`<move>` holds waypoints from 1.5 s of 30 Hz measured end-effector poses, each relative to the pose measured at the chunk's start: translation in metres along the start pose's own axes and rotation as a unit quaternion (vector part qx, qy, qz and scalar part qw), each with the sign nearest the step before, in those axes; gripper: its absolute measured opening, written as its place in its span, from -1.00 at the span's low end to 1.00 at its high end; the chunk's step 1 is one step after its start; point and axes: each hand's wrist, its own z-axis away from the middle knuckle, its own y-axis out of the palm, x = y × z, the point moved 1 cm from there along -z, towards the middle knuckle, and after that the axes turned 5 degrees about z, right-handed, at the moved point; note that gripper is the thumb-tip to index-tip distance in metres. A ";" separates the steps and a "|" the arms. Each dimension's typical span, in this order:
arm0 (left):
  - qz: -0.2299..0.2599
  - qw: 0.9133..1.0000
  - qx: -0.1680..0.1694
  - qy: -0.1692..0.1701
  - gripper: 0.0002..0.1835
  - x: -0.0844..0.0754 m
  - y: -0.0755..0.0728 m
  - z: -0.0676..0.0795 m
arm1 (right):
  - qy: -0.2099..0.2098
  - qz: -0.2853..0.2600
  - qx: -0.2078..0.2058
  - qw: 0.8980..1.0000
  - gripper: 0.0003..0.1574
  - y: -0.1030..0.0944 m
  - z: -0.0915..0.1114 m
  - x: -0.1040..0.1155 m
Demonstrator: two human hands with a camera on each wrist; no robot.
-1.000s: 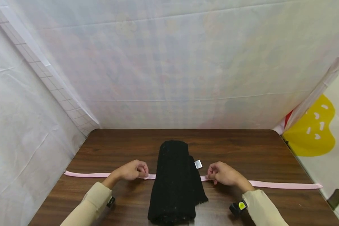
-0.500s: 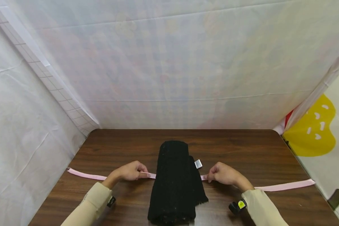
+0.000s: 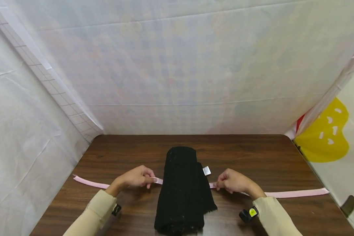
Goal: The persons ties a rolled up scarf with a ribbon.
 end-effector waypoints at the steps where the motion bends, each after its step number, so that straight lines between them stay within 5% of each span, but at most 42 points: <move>1: 0.001 1.000 0.000 0.001 -0.76 -0.001 0.000 0.000 | 0.002 -0.002 0.004 1.000 -0.71 0.000 0.000 0.000; 26: -0.043 0.998 -0.030 0.018 -0.74 -0.009 -0.008 0.008 | -0.021 -0.065 0.074 0.995 -0.71 -0.007 0.005 0.010; 37: 0.045 0.999 -0.020 0.012 -0.70 -0.011 -0.012 0.007 | -0.039 -0.072 0.066 0.994 -0.69 -0.018 0.003 0.016; 45: 0.057 0.998 -0.019 0.021 -0.69 -0.022 -0.015 0.007 | -0.073 -0.105 0.067 0.990 -0.65 -0.024 0.001 0.019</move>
